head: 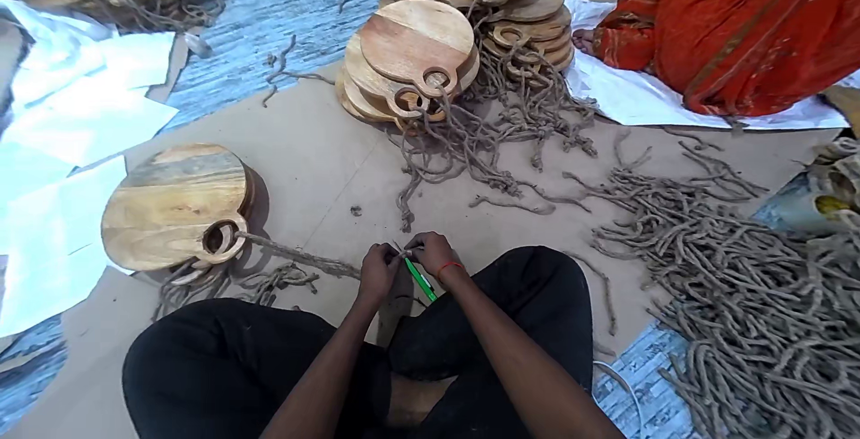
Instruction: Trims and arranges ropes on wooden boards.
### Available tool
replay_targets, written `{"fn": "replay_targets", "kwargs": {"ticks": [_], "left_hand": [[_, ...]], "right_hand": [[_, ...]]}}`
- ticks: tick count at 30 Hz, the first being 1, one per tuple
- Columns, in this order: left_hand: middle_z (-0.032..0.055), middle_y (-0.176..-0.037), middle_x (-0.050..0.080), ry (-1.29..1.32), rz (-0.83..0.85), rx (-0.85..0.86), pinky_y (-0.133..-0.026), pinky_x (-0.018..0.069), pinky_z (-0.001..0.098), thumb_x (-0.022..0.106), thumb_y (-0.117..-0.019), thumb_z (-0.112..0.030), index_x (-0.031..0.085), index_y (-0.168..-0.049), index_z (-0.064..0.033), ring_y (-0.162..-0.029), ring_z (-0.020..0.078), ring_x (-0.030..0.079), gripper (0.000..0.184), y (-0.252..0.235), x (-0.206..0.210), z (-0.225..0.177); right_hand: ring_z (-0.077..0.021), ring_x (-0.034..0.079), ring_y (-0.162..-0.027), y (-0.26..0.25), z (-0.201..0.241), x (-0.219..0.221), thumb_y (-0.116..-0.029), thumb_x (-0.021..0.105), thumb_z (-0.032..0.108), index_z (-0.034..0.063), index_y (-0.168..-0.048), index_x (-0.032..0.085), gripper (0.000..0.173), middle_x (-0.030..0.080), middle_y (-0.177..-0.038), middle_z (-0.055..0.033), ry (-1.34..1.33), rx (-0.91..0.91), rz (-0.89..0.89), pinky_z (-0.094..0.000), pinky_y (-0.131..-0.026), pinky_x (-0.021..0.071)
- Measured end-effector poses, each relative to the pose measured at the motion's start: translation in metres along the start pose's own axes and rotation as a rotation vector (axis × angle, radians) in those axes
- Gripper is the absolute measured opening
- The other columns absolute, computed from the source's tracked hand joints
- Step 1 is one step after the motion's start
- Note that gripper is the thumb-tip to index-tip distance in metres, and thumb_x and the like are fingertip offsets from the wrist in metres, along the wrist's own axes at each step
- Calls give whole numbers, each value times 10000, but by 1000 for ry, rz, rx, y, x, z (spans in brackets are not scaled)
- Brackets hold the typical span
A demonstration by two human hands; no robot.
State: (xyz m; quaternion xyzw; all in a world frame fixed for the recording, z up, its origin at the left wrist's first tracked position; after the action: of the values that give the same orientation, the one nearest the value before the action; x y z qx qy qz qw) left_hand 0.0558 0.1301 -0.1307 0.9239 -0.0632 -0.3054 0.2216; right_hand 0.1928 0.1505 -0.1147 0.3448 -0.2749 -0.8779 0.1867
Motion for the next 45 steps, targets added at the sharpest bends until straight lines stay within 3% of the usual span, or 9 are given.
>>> {"fn": "replay_targets", "kwargs": {"ticks": [15,20,29,33,36,38,39,41,45], "left_hand": [[219,-1159,647,-150,-23,20,-934,546,488,644,-1011,-131,706,-1088,29,-1014,339,666,188,-7,-5,-8],[196,-1210,629,-254,-56,18,-924,557,487,651,-1011,-153,706,-1089,-2,-1008,320,672,179,-26,-7,-8],[230,-1233,626,-306,-95,-32,-976,536,516,623,-1022,-157,703,-1117,17,-1094,365,659,213,-26,-21,1],[206,-1115,627,-38,-214,79,-818,561,465,673,-997,-148,697,-1091,22,-860,297,645,196,-7,-47,-6],[207,-1159,623,33,-214,109,-816,562,458,723,-951,-121,662,-1200,12,-870,288,643,289,7,-53,-19],[207,-1178,647,46,-191,157,-880,566,470,694,-968,-134,652,-1245,4,-942,295,666,312,16,-52,-27],[192,-1160,659,70,-183,192,-889,567,458,662,-992,-155,652,-1255,-3,-947,280,670,304,22,-52,-31],[178,-1170,672,145,-175,280,-938,574,432,591,-1036,-185,631,-1298,-4,-1004,256,689,321,38,-52,-48],[160,-1070,718,287,-380,547,-957,517,471,517,-1048,-186,675,-1203,39,-1005,257,683,316,93,-69,-100]], "right_hand": [[-405,684,-1003,-3,19,-6,-975,682,82,11,-1086,742,145,717,-1056,-228,36,-93,-68,-599,-873,525],[-329,641,-1165,-45,13,7,-986,648,114,73,-1137,751,187,687,-1191,-171,172,-88,-81,-501,-1026,499],[-407,649,-1099,-37,13,-17,-960,686,85,25,-1093,741,156,675,-1122,-230,171,-127,-281,-567,-938,528],[-394,694,-934,-2,-3,-55,-1005,672,157,55,-1130,736,174,720,-1090,-207,-206,-164,-416,-594,-801,550],[-243,674,-861,35,-24,-97,-1044,617,210,95,-1233,679,229,705,-1111,-120,-605,-229,-459,-442,-741,571],[-61,658,-805,63,-52,-138,-1101,396,166,137,-1122,637,244,690,-964,19,-1262,-410,-514,-230,-713,568],[-37,669,-716,79,-73,-160,-1112,297,250,162,-999,637,369,694,-829,46,-1621,-504,-582,-197,-631,570],[-39,684,-695,102,-113,-194,-1089,109,492,151,-1030,571,577,695,-811,53,-2057,-661,-646,-204,-613,585],[-57,723,-776,81,-92,-171,-1007,-33,689,112,-1173,625,890,760,-919,38,-1858,-577,-410,-214,-666,599]]}}
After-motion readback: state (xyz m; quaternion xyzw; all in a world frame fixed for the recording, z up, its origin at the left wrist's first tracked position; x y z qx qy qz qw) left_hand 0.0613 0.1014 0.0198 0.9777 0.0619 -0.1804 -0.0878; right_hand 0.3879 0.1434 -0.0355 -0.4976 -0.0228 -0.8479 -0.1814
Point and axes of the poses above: each hand's wrist, its own y-axis away from the middle knuckle, its own x-axis out of the palm, z = x × y, the point moved 10 cm from there along -y, towards the middle knuckle
